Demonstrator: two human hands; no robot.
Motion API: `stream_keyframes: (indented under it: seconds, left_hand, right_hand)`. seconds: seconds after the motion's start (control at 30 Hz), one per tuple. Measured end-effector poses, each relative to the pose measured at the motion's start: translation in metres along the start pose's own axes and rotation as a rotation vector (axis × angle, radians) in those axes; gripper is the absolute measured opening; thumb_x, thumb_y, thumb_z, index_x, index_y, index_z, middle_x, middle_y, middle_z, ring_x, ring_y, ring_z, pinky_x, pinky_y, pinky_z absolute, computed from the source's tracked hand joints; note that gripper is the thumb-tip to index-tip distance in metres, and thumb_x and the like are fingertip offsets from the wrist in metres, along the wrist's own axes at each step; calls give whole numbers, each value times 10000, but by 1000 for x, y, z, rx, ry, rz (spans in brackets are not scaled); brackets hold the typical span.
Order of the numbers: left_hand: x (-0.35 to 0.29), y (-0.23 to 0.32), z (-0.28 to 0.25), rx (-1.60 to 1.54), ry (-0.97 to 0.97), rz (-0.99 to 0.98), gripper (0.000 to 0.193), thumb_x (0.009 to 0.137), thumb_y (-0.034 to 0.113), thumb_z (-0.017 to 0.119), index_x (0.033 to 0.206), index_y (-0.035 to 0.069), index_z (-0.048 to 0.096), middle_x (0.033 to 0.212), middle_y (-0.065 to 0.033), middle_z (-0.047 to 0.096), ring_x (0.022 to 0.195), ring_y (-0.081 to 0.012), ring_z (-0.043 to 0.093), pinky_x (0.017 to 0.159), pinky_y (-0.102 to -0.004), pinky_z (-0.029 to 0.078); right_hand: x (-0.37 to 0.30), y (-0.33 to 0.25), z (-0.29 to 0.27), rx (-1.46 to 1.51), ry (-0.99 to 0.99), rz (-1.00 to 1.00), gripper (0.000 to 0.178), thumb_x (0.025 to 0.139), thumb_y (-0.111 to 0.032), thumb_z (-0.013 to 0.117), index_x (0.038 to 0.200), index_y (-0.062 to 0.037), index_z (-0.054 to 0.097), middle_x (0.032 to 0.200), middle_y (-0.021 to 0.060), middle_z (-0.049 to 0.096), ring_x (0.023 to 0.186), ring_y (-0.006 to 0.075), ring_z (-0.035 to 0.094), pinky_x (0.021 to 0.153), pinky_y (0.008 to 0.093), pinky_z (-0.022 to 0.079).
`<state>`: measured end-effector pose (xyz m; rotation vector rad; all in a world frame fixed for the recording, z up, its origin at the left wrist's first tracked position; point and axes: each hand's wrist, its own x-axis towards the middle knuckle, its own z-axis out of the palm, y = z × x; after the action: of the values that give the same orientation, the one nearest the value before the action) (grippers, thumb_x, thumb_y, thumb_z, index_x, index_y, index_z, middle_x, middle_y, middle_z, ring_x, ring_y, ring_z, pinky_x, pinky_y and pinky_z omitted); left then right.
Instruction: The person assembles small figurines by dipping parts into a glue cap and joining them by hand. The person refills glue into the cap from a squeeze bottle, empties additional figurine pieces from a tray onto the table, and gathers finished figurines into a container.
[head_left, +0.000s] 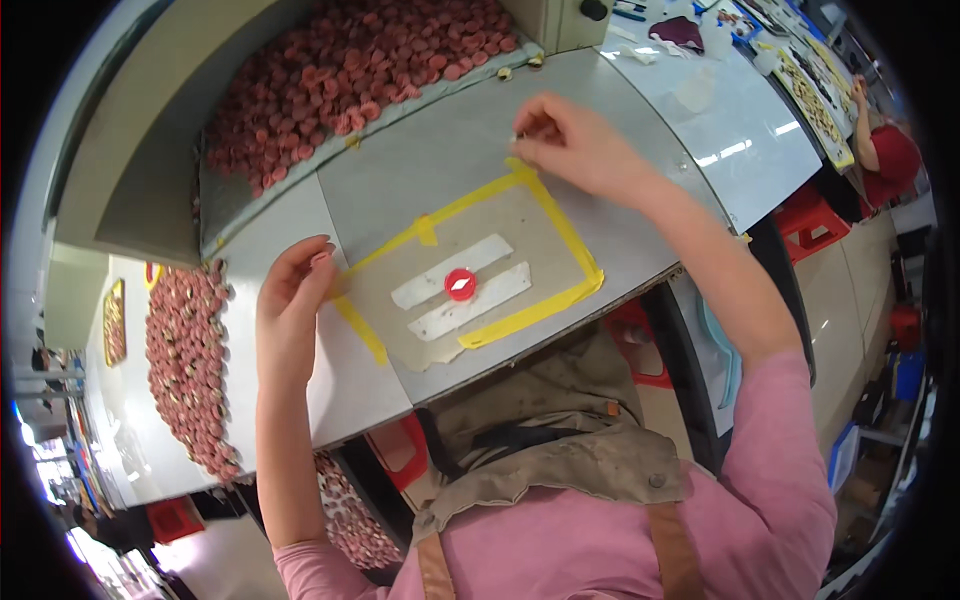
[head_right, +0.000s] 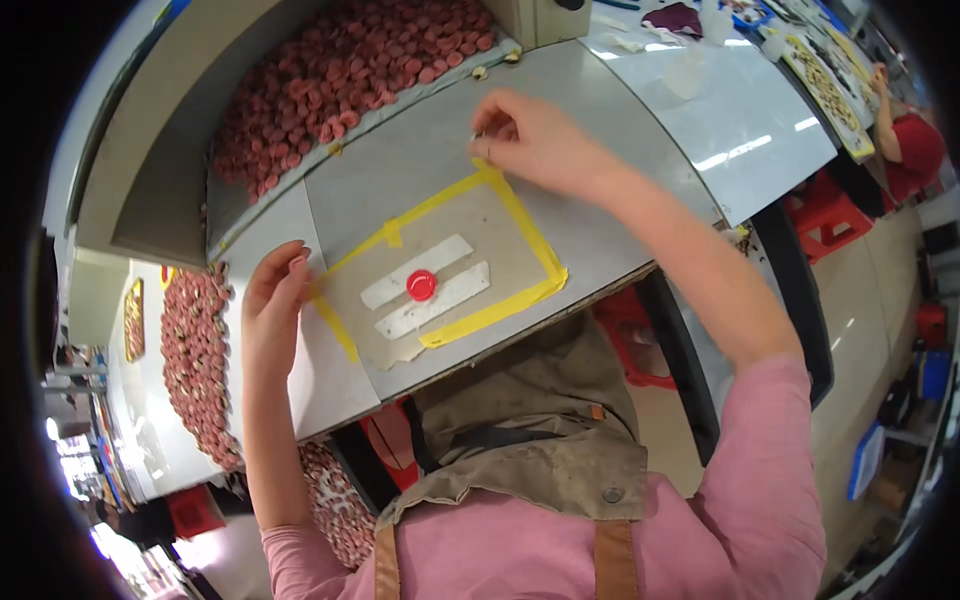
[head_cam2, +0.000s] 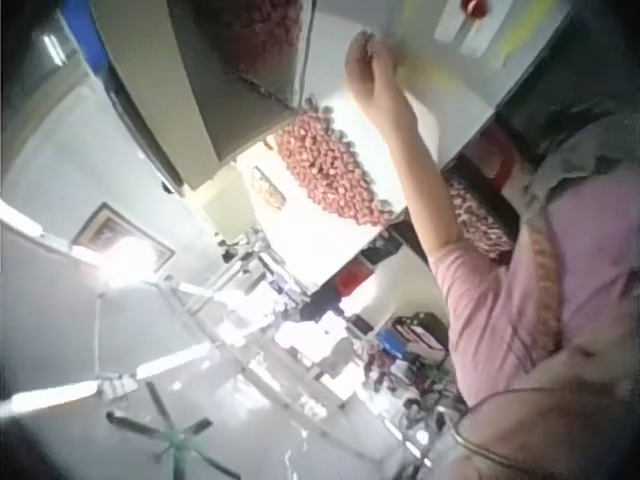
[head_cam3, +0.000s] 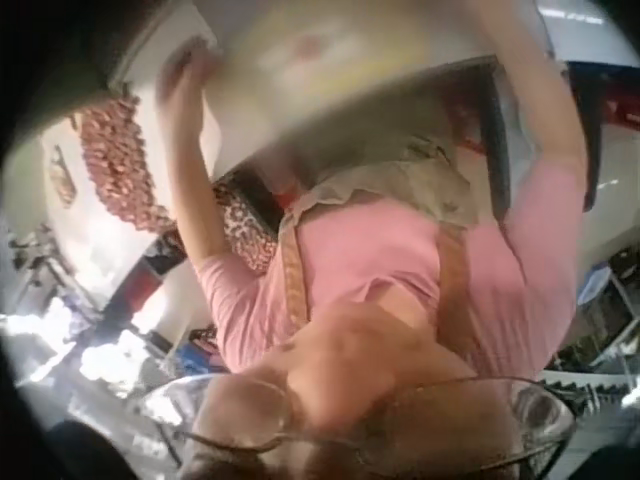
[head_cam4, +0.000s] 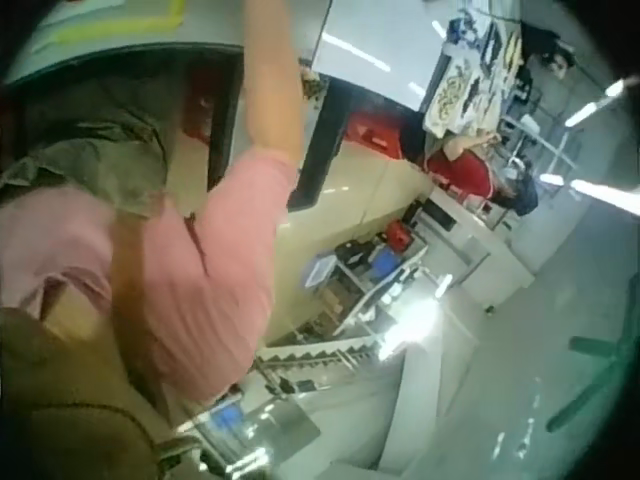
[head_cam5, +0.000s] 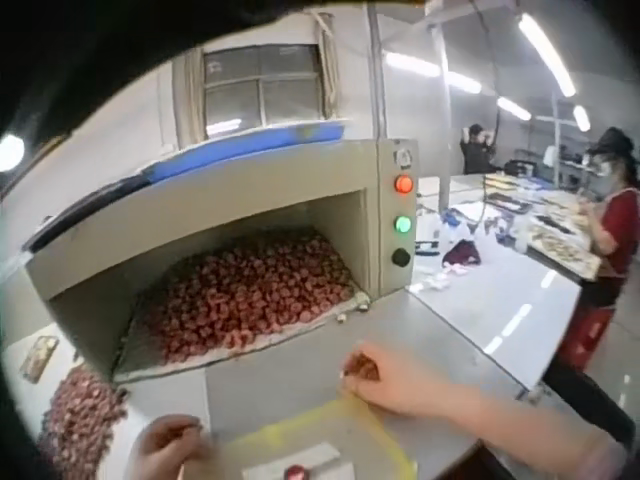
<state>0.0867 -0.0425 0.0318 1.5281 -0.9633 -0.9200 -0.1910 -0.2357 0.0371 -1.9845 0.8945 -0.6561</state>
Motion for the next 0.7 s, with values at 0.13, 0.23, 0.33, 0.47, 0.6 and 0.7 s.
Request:
stream_keyframes:
  seconds: [0.13,0.23,0.33,0.47,0.6,0.7]
  left_hand:
    - [-36,6,8,-233,74,-84,323,906,140,602,1199,7,572,1115,-61,617,889,-68,548,763,-202,439]
    - [-52,4,20,-365,3,-5,324,938,117,551,1239,-4,546,1157,-99,619,872,-90,592,764,-215,465]
    - [-68,3,45,-415,35,-31,314,939,111,547,1227,-16,544,1163,-118,607,964,-145,616,794,-249,482]
    - [-75,-5,58,-505,-12,-35,301,923,104,579,1201,-10,560,1139,-98,603,948,-150,617,803,-254,476]
    - [-78,-10,61,-587,18,-30,317,917,74,574,1227,12,555,1172,-81,582,970,-114,585,827,-227,467]
    - [-80,-13,61,-584,27,-1,315,908,70,587,1217,13,558,1140,-62,574,988,-114,575,841,-239,465]
  right_hand:
    - [-50,-20,16,-86,-110,-102,226,850,-127,625,1055,-45,581,931,68,611,807,177,589,720,282,475]
    - [-63,-6,30,-357,-41,-321,205,860,-75,590,1062,-46,613,961,85,600,860,209,587,751,292,475]
    - [-63,-7,33,-390,78,-361,184,862,-29,559,1028,-29,637,991,108,586,902,239,578,784,309,473]
    - [-63,-16,29,-355,-49,-242,194,859,-21,557,1035,-23,638,1016,115,580,914,246,587,805,310,474]
    - [-65,-22,31,-293,-66,-199,213,853,-27,564,1059,-19,620,1009,113,582,906,243,592,802,307,475]
    - [-63,-26,35,-347,-64,-195,202,848,-40,577,1046,-10,608,998,111,582,888,233,593,778,306,478]
